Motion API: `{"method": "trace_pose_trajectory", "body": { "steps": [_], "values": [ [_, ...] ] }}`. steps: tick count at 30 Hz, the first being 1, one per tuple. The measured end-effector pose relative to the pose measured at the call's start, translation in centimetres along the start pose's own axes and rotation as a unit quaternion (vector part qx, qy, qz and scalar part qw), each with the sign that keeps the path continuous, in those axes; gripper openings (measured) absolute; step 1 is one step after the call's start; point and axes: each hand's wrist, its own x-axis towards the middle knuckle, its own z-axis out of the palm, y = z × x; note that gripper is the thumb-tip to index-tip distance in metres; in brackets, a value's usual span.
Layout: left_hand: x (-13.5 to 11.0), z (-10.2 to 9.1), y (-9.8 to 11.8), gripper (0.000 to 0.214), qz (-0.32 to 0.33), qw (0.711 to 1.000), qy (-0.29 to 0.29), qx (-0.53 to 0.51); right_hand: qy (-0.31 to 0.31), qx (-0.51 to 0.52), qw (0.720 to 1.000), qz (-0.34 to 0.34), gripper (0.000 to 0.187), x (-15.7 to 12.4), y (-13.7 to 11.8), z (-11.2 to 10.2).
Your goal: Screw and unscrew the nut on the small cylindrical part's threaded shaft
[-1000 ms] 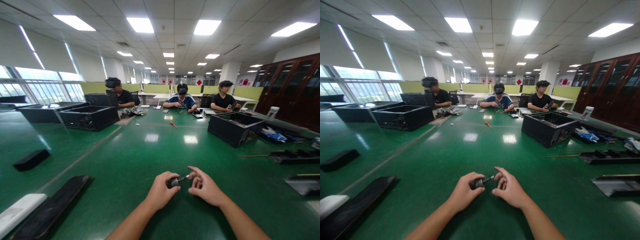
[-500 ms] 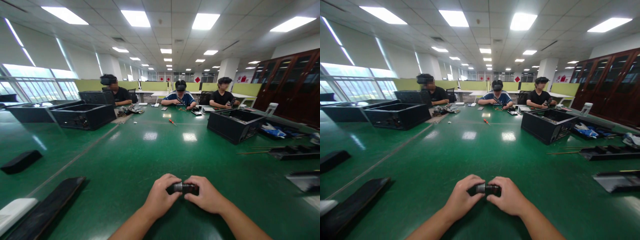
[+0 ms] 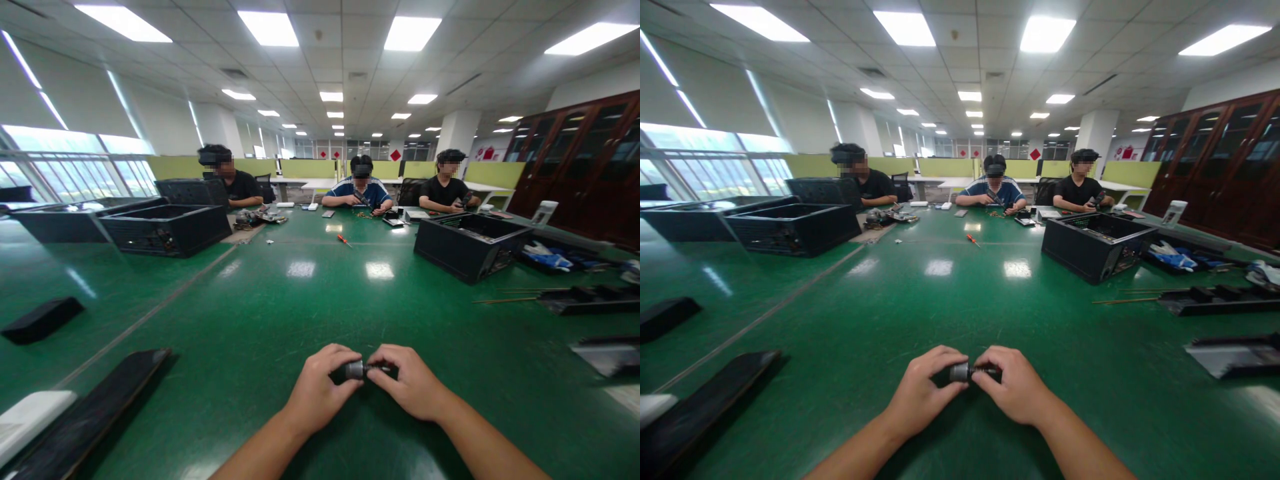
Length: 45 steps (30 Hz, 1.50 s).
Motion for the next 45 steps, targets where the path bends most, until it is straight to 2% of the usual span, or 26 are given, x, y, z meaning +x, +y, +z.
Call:
{"method": "trace_pose_trajectory", "body": {
  "steps": [8,20,29,45],
  "values": [
    [-0.3,0.0,0.0,0.037,0.013,1.000,0.004,0.007,0.010,0.003,1.000,-0.012,0.004,-0.2,0.0,-0.1],
    [-0.2,-0.2,0.2,0.035,0.026,1.000,0.009,0.005,0.014,0.004,1.000,-0.006,0.010,-0.2,-0.1,-0.6],
    [-0.3,-0.3,0.1,0.036,0.029,0.999,0.014,0.011,0.005,-0.009,1.000,-0.006,0.002,-0.3,-0.1,-1.0],
    [-0.2,-0.5,0.2,0.033,0.026,0.999,0.016,0.016,0.015,-0.008,1.000,-0.010,0.008,-0.4,0.4,-1.5]
  ]
}}
